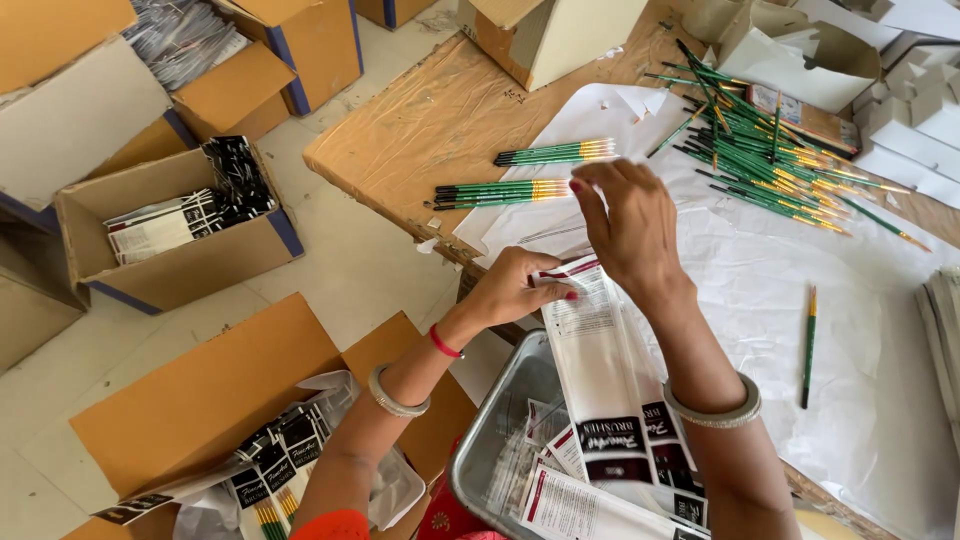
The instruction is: The person sorts green-handled paintbrushes by hand, gathers them into bundles, and places them into plastic sleeves before packing them into a cardboard box.
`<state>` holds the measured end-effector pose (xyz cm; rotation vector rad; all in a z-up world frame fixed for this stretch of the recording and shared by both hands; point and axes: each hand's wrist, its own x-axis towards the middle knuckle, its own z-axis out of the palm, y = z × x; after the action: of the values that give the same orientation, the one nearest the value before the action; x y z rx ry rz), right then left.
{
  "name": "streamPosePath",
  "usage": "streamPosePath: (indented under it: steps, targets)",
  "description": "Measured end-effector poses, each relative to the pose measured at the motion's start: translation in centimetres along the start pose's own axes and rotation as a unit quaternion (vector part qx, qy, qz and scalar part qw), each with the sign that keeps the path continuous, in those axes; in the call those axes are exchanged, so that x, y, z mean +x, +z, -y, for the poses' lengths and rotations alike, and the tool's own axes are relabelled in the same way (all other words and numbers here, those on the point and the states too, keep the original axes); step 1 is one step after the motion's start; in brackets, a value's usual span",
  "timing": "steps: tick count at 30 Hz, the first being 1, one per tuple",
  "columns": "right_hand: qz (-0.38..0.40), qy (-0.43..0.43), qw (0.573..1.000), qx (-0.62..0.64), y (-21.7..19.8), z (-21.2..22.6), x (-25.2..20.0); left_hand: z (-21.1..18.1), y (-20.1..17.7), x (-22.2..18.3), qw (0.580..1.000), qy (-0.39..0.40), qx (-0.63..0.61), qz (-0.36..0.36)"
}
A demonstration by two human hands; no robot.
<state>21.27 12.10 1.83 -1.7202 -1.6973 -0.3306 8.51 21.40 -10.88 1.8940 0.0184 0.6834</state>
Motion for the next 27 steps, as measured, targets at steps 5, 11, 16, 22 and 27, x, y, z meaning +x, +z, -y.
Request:
streamPosePath:
  steps: [5, 11, 16, 22, 27]
  targets:
    - [0.218, -0.043, 0.975, -0.018, 5.0, -0.3, 4.5, 1.8, 1.7, 1.1, 0.999, 0.017, 0.013, -0.026]
    - [0.282, -0.115, 0.943, -0.132, 14.8, -5.8, 5.5, 3.0, 1.4, 0.8, 0.999, 0.041, 0.025, 0.015]
    - [0.247, -0.08, 0.945, -0.199, 18.5, -7.4, 5.6, 0.7, 0.5, 0.9, 0.998, 0.028, 0.045, 0.033]
    - [0.174, -0.128, 0.95, -0.225, 16.6, -6.4, 5.2, 1.0, 0.3, 0.9, 0.998, 0.036, 0.01, 0.048]
    - [0.067, -0.208, 0.974, -0.052, 2.0, 1.3, 0.8, 1.1, 0.3, 0.8, 0.998, 0.059, -0.003, 0.038]
